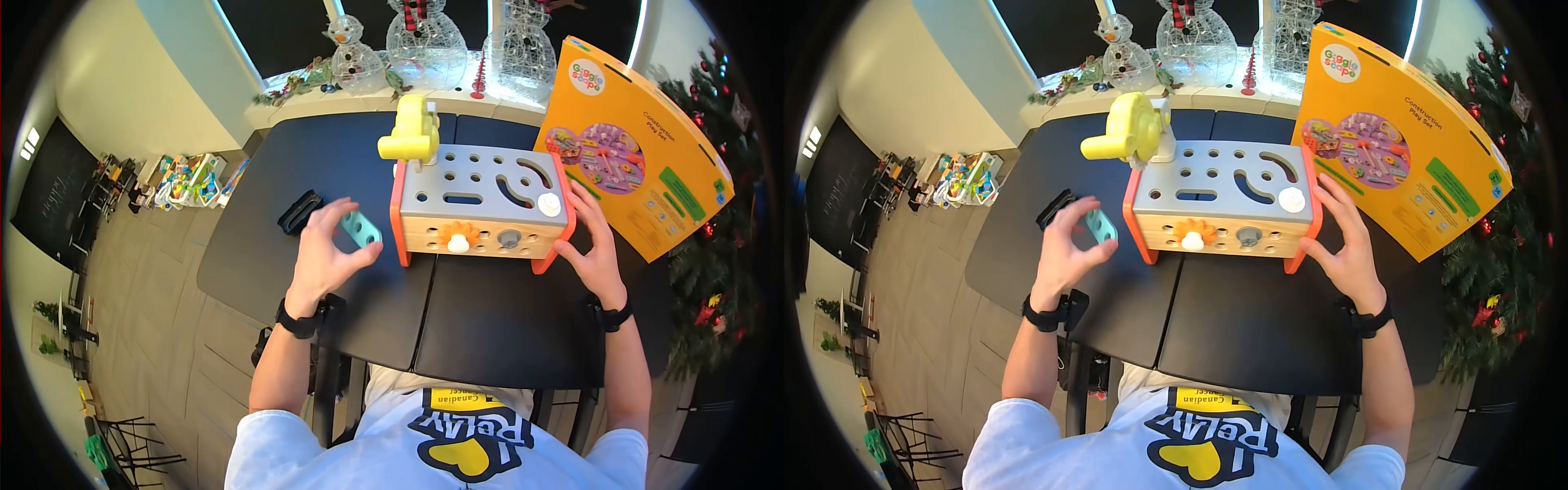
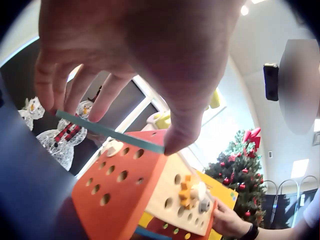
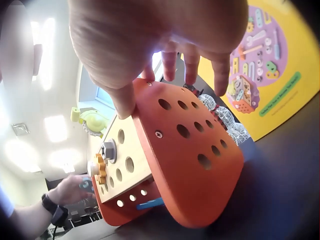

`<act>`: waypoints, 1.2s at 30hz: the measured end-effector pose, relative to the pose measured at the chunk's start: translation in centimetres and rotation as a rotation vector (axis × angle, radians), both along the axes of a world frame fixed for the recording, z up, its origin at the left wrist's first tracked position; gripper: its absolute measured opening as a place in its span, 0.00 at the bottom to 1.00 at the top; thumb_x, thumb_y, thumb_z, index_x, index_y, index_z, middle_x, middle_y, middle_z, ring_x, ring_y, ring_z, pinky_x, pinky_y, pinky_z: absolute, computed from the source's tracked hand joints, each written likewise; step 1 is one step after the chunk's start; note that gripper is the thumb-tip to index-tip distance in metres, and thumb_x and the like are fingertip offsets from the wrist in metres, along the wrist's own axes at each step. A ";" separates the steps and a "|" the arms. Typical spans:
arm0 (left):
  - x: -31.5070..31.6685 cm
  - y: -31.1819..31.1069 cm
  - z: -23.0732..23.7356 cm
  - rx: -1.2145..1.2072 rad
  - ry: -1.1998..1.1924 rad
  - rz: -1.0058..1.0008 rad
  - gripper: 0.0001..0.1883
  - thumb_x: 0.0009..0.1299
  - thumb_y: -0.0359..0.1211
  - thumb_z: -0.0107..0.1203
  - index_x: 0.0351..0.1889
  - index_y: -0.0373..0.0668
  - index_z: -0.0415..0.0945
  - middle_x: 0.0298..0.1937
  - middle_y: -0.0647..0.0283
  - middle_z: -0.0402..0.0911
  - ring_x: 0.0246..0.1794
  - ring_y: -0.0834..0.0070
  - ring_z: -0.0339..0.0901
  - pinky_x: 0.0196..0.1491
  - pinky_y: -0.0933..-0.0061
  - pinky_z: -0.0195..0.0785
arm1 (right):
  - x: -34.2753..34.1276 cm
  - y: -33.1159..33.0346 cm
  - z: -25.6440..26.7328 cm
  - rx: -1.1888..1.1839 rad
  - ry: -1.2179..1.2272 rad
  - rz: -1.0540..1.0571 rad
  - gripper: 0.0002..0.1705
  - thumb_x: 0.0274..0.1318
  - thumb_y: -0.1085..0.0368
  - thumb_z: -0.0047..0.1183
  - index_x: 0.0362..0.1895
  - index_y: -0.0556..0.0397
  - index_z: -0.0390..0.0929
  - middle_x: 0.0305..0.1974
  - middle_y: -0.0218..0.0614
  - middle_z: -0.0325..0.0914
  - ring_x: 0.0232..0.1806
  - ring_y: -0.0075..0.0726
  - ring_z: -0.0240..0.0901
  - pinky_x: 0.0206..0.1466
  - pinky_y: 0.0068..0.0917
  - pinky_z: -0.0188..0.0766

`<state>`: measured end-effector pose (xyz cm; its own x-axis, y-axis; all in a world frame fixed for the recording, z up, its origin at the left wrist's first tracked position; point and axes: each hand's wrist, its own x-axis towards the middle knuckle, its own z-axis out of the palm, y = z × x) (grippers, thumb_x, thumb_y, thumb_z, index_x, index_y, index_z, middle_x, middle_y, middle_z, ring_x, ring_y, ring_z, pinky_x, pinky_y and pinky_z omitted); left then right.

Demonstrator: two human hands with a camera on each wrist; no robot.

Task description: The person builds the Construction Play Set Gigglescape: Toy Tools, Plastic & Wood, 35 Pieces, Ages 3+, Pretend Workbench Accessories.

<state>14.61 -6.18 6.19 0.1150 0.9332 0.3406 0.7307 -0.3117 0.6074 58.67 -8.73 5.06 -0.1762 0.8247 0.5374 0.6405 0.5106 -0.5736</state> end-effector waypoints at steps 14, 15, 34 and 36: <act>9.3 2.0 3.5 0.494 0.229 0.015 0.36 0.53 0.54 0.77 0.50 0.35 0.86 0.54 0.53 0.81 0.56 0.54 0.74 0.58 0.53 0.72 | -0.2 -0.2 0.3 0.006 -0.001 0.036 0.44 0.50 0.59 0.77 0.72 0.51 0.73 0.76 0.47 0.68 0.80 0.55 0.61 0.81 0.46 0.60; 9.5 2.0 3.5 0.490 0.242 0.024 0.36 0.53 0.55 0.76 0.50 0.35 0.86 0.54 0.53 0.81 0.56 0.54 0.74 0.58 0.53 0.71 | -0.3 -0.2 0.3 0.002 0.013 0.035 0.44 0.50 0.59 0.77 0.72 0.51 0.73 0.76 0.48 0.68 0.80 0.55 0.62 0.81 0.46 0.60; -14.3 7.8 -5.2 -0.196 0.322 0.341 0.36 0.59 0.41 0.77 0.64 0.35 0.80 0.63 0.45 0.83 0.67 0.52 0.78 0.69 0.56 0.71 | -0.7 -0.5 0.6 -0.041 -0.016 0.009 0.44 0.58 0.59 0.71 0.76 0.53 0.67 0.78 0.51 0.64 0.81 0.59 0.59 0.81 0.47 0.59; -15.2 7.5 -5.9 -0.195 0.227 0.305 0.36 0.56 0.37 0.78 0.62 0.32 0.80 0.54 0.45 0.87 0.55 0.56 0.86 0.61 0.61 0.77 | -0.9 -0.4 0.8 -0.058 -0.003 0.000 0.44 0.58 0.61 0.70 0.76 0.54 0.67 0.78 0.51 0.65 0.81 0.59 0.59 0.81 0.47 0.58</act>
